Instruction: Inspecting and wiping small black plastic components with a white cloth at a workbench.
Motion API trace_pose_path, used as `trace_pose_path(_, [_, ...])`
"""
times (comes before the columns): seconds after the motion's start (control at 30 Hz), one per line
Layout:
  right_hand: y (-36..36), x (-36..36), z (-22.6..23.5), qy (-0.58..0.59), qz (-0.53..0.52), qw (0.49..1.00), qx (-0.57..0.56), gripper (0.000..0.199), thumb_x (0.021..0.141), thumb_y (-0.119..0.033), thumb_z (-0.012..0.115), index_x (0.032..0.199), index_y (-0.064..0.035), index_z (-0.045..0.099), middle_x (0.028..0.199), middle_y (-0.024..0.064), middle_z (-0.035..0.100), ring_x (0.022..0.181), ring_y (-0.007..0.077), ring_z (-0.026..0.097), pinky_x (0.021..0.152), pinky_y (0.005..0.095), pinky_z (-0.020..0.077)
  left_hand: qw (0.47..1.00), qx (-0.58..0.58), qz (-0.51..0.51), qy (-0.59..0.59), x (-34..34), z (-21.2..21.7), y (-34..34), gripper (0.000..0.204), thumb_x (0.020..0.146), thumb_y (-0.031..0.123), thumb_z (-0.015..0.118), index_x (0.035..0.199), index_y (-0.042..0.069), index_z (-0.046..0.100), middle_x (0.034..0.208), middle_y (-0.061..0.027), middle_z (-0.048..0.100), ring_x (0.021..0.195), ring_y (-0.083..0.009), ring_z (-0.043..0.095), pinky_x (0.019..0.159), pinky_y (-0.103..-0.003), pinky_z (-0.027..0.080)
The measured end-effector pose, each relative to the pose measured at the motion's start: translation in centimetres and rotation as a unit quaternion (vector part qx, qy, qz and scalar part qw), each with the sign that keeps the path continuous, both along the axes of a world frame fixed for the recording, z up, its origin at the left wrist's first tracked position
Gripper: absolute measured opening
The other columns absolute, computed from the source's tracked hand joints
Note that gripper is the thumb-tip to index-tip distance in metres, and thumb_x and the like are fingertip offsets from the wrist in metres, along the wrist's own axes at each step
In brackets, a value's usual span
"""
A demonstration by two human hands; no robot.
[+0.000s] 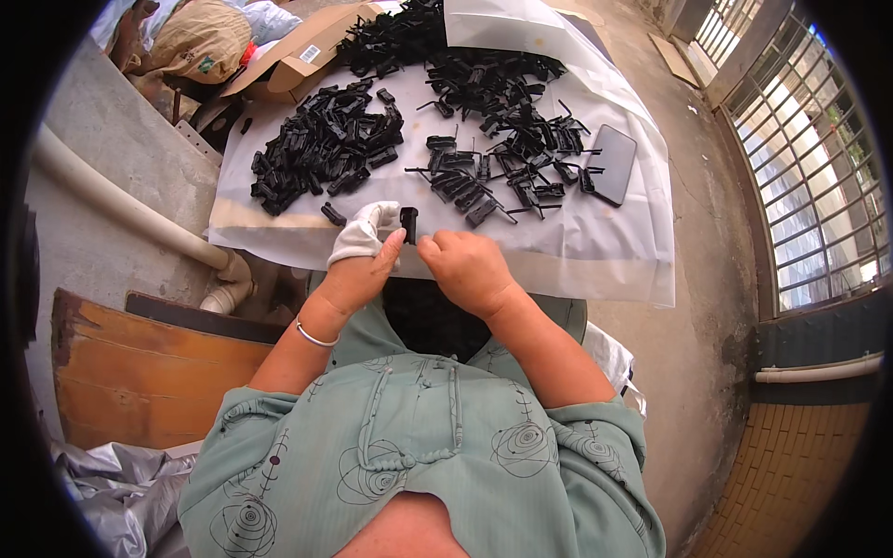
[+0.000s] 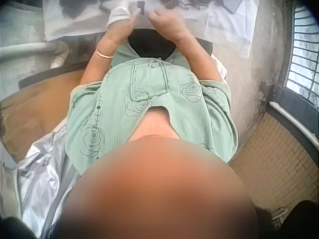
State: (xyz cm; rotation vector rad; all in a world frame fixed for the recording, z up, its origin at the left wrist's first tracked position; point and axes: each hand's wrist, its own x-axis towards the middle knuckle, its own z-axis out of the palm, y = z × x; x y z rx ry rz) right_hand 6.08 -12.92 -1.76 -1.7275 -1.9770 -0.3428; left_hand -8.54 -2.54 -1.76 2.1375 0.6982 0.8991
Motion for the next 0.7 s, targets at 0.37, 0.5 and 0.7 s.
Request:
trace_pose_path(0.37, [-1.3,-2.3,0.2,0.507,-0.013,0.861,0.03,0.015,0.079,-0.008,0.067,0.087,-0.0032,0.055,0.067,-0.0036,0.051,0.057,0.0032,0.044,0.048,0.0213,0.0367,0.909,-0.363,-0.185,-0.091,-0.5,2.0,-2.4,0.027,0.084,0.007,0.058,0.109,0.0,0.053,0.087,-0.0031,0.058,0.058,-0.0052,0.05,0.049,-0.021,0.043])
trace_pose_path(0.5, [-1.4,-1.3,0.6,0.556,-0.02,0.831,-0.011,0.018,0.08,-0.011,0.068,0.086,-0.0027,0.054,0.068,-0.0048,0.05,0.058,0.0023,0.041,0.049,0.019,0.0345,0.933,-0.29,-0.212,0.025,-0.4,3.6,-2.7,0.028,0.083,0.004,0.058,0.11,0.0,0.054,0.086,-0.0033,0.058,0.056,-0.004,0.049,0.047,-0.018,0.041])
trace_pose_path(0.7, [-2.9,-1.0,1.6,0.514,0.014,0.854,-0.076,0.021,0.09,-0.02,0.056,0.08,-0.0012,0.053,0.063,-0.0005,0.046,0.058,0.0076,0.039,0.053,0.0251,0.0367,0.935,-0.321,-0.152,-0.022,-0.7,2.5,-3.5,0.025,0.082,0.005,0.059,0.106,-0.001,0.056,0.083,-0.0019,0.057,0.054,-0.0033,0.048,0.047,-0.019,0.042])
